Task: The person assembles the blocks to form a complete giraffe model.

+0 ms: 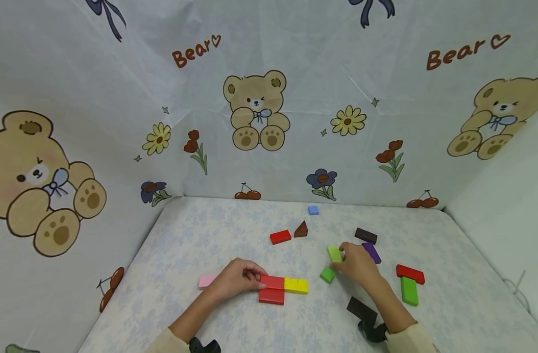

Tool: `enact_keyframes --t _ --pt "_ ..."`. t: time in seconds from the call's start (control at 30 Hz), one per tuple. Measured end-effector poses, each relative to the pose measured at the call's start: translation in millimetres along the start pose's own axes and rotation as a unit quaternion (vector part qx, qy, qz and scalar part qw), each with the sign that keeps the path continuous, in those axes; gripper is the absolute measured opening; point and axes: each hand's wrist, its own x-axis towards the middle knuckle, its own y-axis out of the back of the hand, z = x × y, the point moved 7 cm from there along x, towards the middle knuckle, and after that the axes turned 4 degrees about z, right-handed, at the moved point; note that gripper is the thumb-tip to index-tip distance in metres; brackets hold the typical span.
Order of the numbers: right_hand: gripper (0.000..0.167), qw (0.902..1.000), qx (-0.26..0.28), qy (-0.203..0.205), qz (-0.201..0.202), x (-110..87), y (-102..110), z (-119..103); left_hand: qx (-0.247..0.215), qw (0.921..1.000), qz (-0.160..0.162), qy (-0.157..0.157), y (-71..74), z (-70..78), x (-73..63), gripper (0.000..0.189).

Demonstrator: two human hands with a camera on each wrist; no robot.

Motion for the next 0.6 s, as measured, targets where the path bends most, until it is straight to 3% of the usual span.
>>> enact_keyframes --t 0.23,0.6 --pt "0.032 0.9987 0.009 0.044 0.023 0.1 7.9 -1.1 0.012 0.9999 0.001 -0.005 1.0 -0.2 3.4 0.022" --pt "0.031 0.9897 0.058 0.118 0.056 -9.6 14.5 -11.9 0.003 0.9998 -0.004 -0.018 0.7 2.4 -1.4 0.021"
